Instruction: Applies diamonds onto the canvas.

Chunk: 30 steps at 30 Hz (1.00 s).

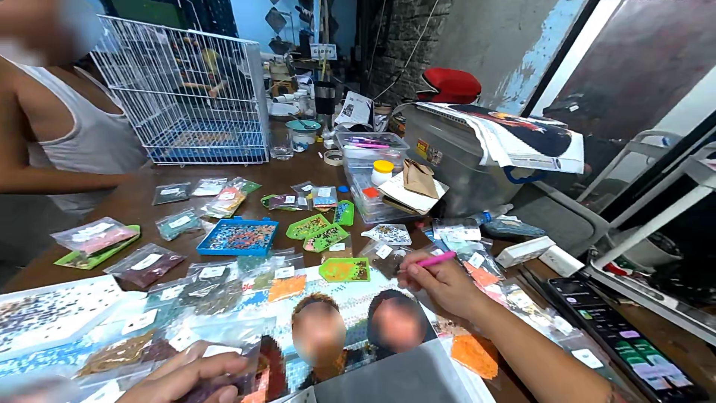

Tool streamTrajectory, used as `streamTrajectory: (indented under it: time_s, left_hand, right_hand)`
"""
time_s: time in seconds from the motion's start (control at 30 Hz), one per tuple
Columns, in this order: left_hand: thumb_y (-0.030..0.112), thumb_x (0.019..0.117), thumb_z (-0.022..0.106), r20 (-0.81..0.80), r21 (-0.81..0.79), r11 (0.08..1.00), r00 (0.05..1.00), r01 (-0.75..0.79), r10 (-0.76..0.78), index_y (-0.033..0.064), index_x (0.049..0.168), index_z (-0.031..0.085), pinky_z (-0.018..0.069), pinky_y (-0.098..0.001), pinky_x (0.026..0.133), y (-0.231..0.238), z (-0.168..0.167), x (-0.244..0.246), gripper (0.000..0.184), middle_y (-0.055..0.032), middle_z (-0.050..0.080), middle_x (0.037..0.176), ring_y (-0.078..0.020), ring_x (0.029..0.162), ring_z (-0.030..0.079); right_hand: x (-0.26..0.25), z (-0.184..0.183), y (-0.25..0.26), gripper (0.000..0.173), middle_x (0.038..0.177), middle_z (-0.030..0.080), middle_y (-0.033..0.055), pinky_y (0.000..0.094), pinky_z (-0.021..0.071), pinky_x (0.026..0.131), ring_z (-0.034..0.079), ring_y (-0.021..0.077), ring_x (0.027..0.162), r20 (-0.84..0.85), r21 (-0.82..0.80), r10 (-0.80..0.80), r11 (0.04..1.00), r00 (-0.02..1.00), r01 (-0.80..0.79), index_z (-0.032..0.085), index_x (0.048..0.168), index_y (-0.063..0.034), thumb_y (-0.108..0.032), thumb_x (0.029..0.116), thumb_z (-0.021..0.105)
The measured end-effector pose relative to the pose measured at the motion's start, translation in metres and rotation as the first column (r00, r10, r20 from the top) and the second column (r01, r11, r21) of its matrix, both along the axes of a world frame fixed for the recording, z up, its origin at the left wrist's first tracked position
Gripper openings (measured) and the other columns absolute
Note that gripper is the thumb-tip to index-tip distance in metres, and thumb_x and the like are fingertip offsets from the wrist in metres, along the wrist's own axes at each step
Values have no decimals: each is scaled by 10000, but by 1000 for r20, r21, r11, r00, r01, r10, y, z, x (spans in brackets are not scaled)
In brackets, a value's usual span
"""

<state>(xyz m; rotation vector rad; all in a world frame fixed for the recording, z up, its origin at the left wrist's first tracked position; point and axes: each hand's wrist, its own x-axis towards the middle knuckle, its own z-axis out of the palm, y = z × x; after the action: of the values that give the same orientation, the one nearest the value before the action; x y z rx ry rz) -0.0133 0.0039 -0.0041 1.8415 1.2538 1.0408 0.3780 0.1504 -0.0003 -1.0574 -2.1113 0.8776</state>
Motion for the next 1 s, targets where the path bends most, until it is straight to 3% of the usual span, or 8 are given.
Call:
streamTrajectory:
  time_s: [0.07,0.2,0.37,0.7,0.9,1.0]
  left_hand:
    - [88,946,675,-9,6,1000,1000,0,0,-73,1116,711,506,-207,884,0,0,-1,237,-123,652,1046,-42,970,602]
    - [114,953,684,-22,14,1000,1000,-2,2,-61,1120,716,498,-211,894,0,0,-1,244,-130,651,1037,-51,989,595]
    - [108,948,686,-17,9,1000,1000,-4,4,-62,1120,716,495,-216,893,0,-1,-1,244,-134,650,1039,-58,991,593]
    - [108,941,689,-13,12,1000,1000,-17,17,-61,1111,719,501,-207,898,-1,-1,-2,242,-126,654,1058,-47,1002,599]
    - [88,947,674,-30,-21,1000,1000,-6,5,-51,1152,706,519,-199,870,-3,5,0,250,-103,650,1069,-34,978,609]
    - [133,938,661,-37,-2,999,998,-53,53,23,1139,734,537,-219,839,-5,1,5,240,-46,721,1029,-26,928,644]
  right_hand:
    - [3,2,-1,302,977,720,36,304,567,810,680,89,864,106,-4,64,998,992,-63,653,1165,-44,-227,1089,426]
    - [2,6,-2,326,999,705,35,345,537,810,647,101,879,237,24,140,988,961,-150,684,1130,-72,-255,1093,417]
    - [-1,12,-6,347,1057,719,65,427,530,889,674,174,995,382,77,132,982,915,-174,715,1126,-85,-265,1090,420]
    - [-1,18,-8,325,998,714,77,428,527,860,671,188,944,417,35,123,988,901,-151,727,1118,-83,-258,1078,456]
    - [4,11,-7,280,918,716,39,409,546,780,675,151,847,395,138,109,975,912,-176,737,1070,-101,-247,1051,500]
    - [4,7,-7,258,913,725,15,428,577,773,694,141,845,376,218,102,956,921,-195,734,1040,-109,-232,1034,508]
